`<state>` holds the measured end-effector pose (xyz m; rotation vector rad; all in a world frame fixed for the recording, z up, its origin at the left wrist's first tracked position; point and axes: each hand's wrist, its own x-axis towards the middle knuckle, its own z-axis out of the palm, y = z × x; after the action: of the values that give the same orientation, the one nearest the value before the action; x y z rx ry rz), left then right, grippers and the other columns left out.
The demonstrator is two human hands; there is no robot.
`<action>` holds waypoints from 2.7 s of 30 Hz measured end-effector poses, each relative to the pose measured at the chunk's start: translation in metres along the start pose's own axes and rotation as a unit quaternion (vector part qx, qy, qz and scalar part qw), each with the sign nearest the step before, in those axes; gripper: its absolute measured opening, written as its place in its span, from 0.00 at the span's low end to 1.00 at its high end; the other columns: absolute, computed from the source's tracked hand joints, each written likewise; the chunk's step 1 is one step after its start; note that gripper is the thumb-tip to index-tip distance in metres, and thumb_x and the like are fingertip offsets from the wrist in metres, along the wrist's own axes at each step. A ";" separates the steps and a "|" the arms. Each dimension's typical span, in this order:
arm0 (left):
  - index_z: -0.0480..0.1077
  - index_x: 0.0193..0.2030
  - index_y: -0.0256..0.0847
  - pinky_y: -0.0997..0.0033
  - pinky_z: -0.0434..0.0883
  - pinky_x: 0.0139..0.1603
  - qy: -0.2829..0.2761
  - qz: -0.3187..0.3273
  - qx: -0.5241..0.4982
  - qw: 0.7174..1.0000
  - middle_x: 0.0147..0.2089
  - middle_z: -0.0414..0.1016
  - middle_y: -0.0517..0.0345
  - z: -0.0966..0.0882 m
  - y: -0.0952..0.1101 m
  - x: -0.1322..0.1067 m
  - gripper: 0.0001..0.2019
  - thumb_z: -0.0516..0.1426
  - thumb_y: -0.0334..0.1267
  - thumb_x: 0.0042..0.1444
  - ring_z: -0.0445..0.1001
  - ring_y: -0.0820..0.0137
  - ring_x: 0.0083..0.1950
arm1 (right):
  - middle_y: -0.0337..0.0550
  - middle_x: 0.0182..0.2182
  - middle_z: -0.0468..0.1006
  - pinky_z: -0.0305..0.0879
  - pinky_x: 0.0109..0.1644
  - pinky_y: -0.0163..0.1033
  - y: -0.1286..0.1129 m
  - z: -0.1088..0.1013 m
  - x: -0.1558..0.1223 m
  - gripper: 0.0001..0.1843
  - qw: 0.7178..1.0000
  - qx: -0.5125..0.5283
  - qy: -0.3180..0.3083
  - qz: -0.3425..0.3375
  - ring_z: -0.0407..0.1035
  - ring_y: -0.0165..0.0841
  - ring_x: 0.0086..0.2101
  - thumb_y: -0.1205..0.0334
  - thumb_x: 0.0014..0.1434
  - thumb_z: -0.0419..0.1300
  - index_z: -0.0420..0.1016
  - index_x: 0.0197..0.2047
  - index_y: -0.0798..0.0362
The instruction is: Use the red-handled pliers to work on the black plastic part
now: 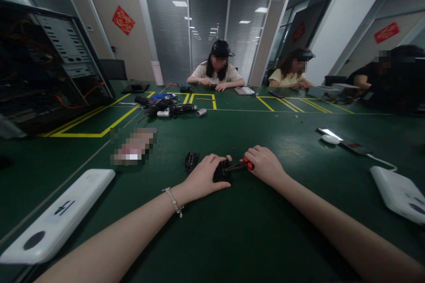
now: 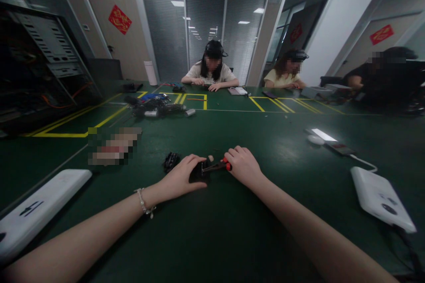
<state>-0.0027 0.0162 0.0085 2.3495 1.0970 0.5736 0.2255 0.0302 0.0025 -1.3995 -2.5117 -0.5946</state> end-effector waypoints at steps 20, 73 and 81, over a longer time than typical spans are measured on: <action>0.56 0.52 0.45 0.59 0.62 0.49 0.011 0.020 0.010 1.000 0.49 0.60 0.53 0.003 -0.004 0.001 0.29 0.58 0.49 0.44 0.62 0.61 0.50 | 0.44 0.30 0.70 0.53 0.35 0.37 0.001 0.002 0.001 0.06 1.000 0.002 -0.004 -0.004 0.60 0.33 0.32 0.64 0.53 0.51 0.67 0.29 0.55; 0.57 0.53 0.45 0.59 0.62 0.49 -0.002 0.002 0.002 1.000 0.50 0.60 0.54 0.001 0.000 0.001 0.28 0.58 0.50 0.44 0.62 0.61 0.50 | 0.45 0.32 0.71 0.57 0.37 0.39 0.001 0.006 0.000 0.05 0.999 0.037 0.018 -0.003 0.62 0.33 0.33 0.65 0.51 0.53 0.68 0.32 0.55; 0.57 0.52 0.44 0.59 0.61 0.50 0.007 0.010 0.008 1.000 0.50 0.61 0.52 0.004 -0.003 0.002 0.29 0.58 0.50 0.44 0.62 0.60 0.50 | 0.44 0.31 0.71 0.56 0.37 0.38 0.001 0.004 0.001 0.05 1.000 0.026 0.005 0.002 0.61 0.32 0.33 0.66 0.51 0.53 0.68 0.32 0.55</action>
<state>-0.0008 0.0186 0.0045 2.3763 1.0894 0.5910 0.2261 0.0331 -0.0007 -1.3791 -2.4982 -0.5305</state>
